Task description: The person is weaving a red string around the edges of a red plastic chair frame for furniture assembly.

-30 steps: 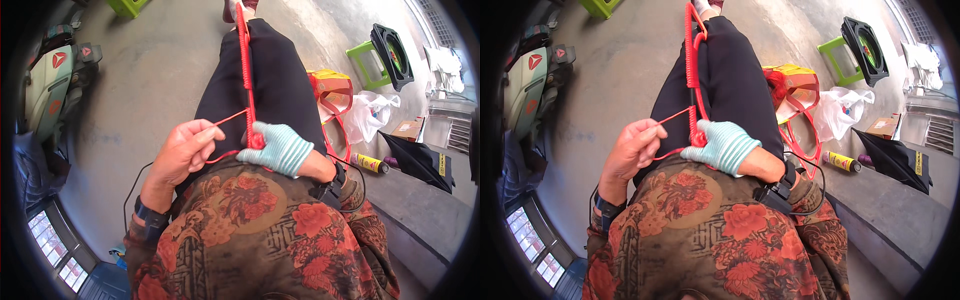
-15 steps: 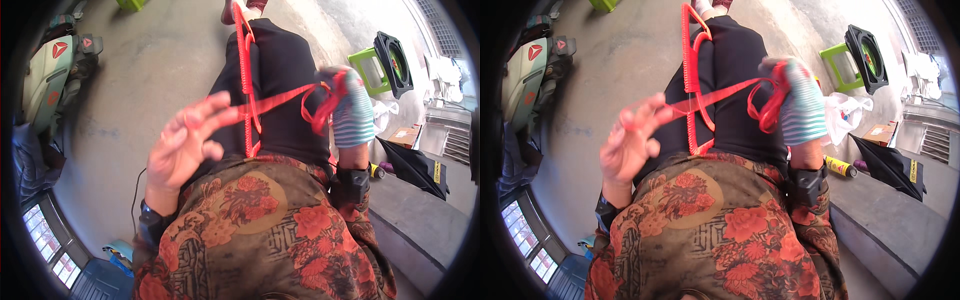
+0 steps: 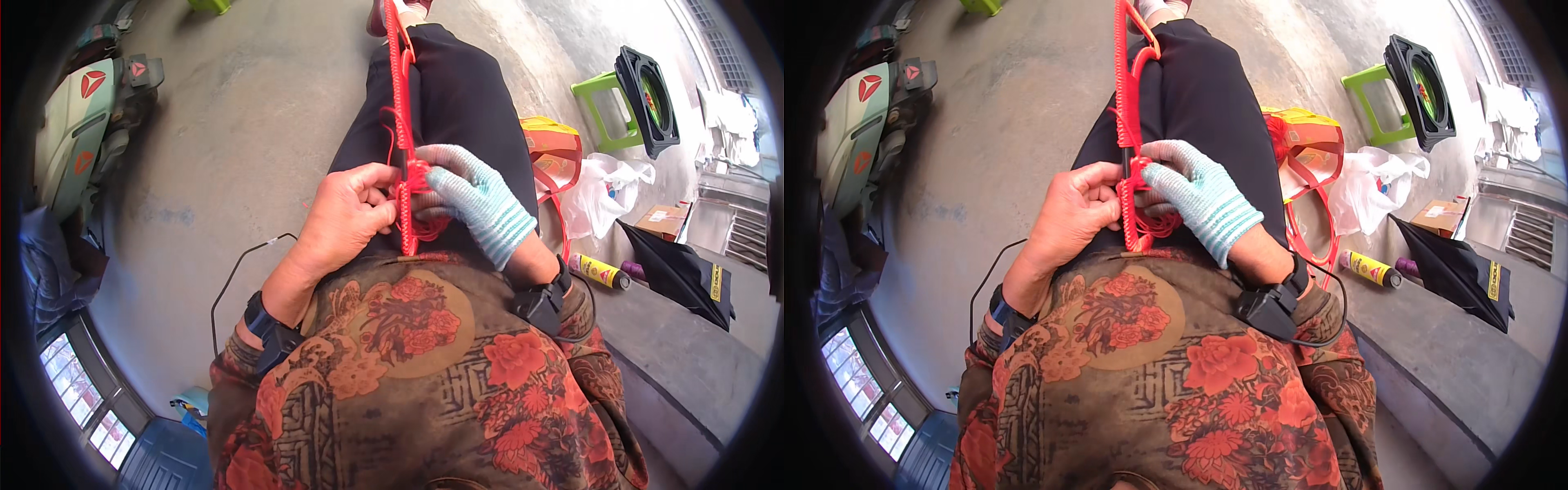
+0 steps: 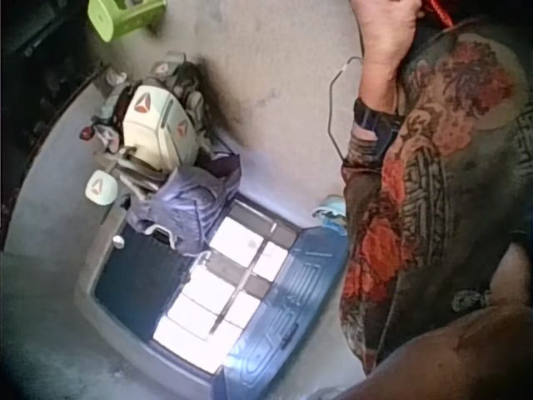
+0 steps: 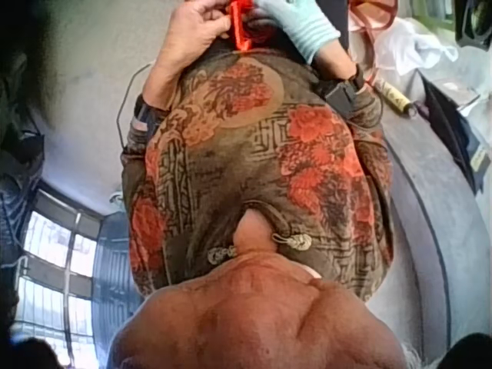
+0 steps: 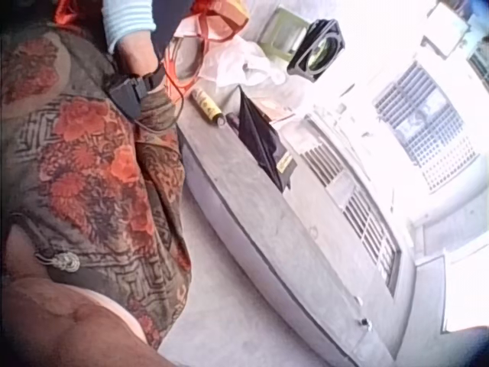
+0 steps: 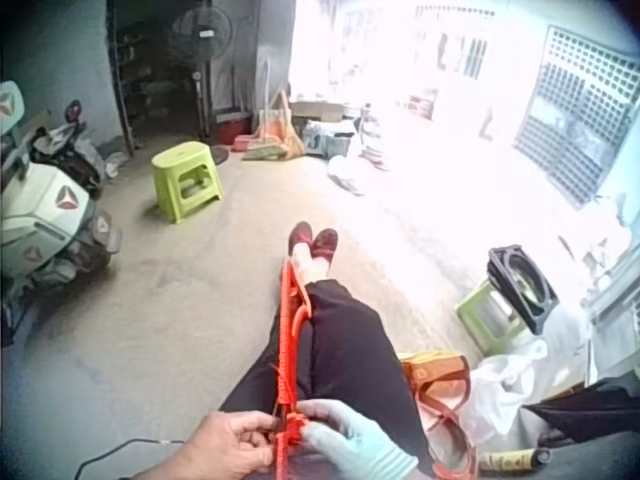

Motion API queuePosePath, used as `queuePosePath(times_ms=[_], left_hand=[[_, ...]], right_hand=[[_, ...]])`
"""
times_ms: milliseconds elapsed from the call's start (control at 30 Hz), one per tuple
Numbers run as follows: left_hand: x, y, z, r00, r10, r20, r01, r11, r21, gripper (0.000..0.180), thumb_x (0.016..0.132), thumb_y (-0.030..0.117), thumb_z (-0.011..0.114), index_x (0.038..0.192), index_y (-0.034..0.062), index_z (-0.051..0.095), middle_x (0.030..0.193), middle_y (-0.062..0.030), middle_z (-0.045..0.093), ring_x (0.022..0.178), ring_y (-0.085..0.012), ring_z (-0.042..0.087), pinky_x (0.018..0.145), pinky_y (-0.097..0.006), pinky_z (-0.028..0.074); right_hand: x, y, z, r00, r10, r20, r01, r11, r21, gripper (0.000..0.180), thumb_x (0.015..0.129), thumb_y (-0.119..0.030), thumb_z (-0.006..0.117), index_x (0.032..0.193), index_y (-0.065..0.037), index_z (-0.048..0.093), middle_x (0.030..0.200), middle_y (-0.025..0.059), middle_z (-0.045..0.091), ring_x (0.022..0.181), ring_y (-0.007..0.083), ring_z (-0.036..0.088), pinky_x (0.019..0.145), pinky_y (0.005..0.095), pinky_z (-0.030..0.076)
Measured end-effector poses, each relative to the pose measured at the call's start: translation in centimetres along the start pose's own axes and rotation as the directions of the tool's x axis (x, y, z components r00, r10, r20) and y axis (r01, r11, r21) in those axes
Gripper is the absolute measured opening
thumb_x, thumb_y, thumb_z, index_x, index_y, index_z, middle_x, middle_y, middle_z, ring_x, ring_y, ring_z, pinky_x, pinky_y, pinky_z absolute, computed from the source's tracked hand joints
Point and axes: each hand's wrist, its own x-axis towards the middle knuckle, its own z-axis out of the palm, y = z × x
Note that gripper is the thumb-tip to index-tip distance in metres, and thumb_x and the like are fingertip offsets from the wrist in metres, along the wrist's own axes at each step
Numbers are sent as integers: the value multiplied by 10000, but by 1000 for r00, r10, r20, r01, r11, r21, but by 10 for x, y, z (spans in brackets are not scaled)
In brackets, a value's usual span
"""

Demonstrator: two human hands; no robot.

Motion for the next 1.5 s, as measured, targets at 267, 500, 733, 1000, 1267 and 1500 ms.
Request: queuePosePath(times_ms=[267, 500, 733, 1000, 1267, 1500], left_hand=[[-33, 44, -46, 961, -72, -267, -24, 940, -340, 418, 1035, 243, 574, 1369, -1, 513, 1036, -83, 682, 710, -97, 637, 568, -214, 522], [-114, 128, -119, 814, 572, -105, -410, 436, -801, 160, 1012, 141, 552, 1093, 18, 489, 821, -23, 495, 693, -129, 445, 520, -257, 402], [-92, 85, -144, 903, 403, -149, -408, 694, -593, 392, 1055, 154, 475, 1389, -51, 486, 1211, -142, 579, 1111, -199, 555, 893, -339, 495], [-13, 24, -19, 989, 26, -143, -38, 996, -79, 476, 841, 171, 738, 1254, 0, 575, 811, 26, 601, 626, -24, 512, 591, -192, 427], [5, 11, 5, 984, 85, -155, -54, 979, 196, 491, 734, 115, 792, 1169, 17, 589, 703, 68, 484, 650, -36, 457, 629, -237, 440], [-18, 41, -64, 882, 223, -414, -328, 923, -200, 384, 973, 70, 567, 1338, 0, 472, 1093, -113, 675, 960, -169, 666, 808, -315, 554]], right_hand=[[5, -33, -6, 610, -774, 172, 467, 175, -867, 744, 727, -328, 882, 1312, 5, 565, 1207, 198, 662, 1121, 314, 661, 964, 382, 523], [18, -60, 44, 619, -358, 699, 685, -189, -704, 316, 831, -310, 767, 1016, -65, 691, 1053, 92, 689, 1090, 306, 648, 1064, 445, 430], [-20, -51, -2, 861, -318, 397, 265, 947, 183, 98, 927, -80, 654, 984, -2, 642, 830, 83, 674, 713, 176, 677, 685, 321, 570], [-79, -44, -3, 929, -259, 266, 201, 953, 225, 126, 860, 19, 670, 982, 47, 654, 869, 149, 698, 655, 184, 682, 604, 314, 579], [-108, -65, 3, 951, -240, 196, 193, 953, 231, 75, 868, -50, 701, 911, 5, 672, 776, 51, 630, 710, 132, 631, 639, 271, 497], [-13, -67, -31, 723, -643, -253, 272, 601, -751, 191, 909, -127, 703, 1064, -16, 689, 940, 80, 695, 858, 171, 666, 793, 301, 531]])
